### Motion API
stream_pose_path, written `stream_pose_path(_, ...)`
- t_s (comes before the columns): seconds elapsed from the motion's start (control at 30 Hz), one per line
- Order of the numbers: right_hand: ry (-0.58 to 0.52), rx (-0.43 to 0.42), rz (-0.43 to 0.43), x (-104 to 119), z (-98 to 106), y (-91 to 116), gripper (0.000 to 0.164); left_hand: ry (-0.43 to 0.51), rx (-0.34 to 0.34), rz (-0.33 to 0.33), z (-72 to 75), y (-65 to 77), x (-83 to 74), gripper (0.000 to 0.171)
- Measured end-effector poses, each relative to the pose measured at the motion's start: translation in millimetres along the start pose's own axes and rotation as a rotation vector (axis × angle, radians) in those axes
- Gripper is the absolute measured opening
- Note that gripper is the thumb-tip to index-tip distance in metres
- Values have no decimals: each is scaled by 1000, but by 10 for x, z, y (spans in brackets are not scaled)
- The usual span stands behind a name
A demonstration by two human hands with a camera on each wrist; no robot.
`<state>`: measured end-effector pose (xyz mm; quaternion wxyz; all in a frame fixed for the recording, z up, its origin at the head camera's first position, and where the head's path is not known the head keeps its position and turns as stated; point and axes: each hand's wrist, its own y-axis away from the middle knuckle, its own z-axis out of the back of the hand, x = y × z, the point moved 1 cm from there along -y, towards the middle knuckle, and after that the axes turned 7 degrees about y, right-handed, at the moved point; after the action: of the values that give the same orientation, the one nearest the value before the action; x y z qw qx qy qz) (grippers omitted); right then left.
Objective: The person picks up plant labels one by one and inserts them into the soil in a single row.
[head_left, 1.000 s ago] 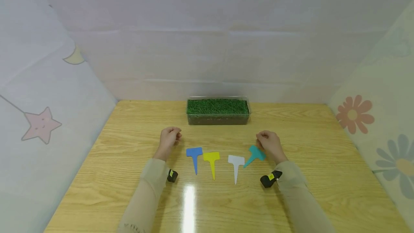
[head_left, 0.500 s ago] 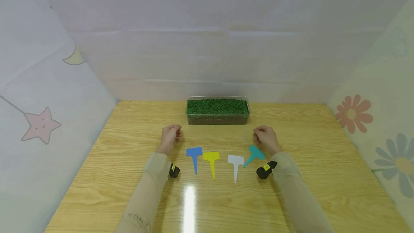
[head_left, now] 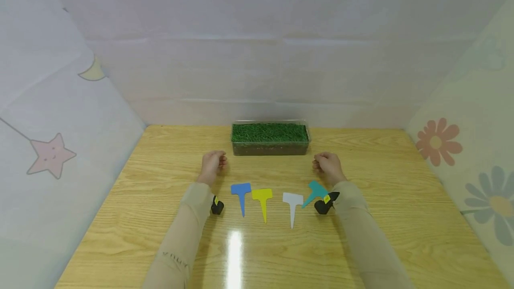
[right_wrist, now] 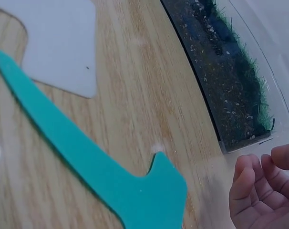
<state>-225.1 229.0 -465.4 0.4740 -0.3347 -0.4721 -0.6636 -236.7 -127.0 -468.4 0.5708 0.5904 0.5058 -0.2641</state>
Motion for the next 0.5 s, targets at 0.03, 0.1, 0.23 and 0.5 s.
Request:
stream_pose_path(0.03, -9, 2, -5, -1, -2, -11, 36, 2, -8, 1, -3, -19, -2, 31)
stream_pose_path(0.1, -20, 6, -17, -3, -5, -33, 37, -1, -16, -2, -10, -58, -3, 30)
stream_pose_path(0.23, -15, 8, -20, -9, -3, -83, 38, 6, -10, -28, -4, -118, -6, 25)
stream_pose_path(0.5, -100, 13, -56, 58, 4, -125, 38, 6, -5, 6, -14, -172, -46, 29)
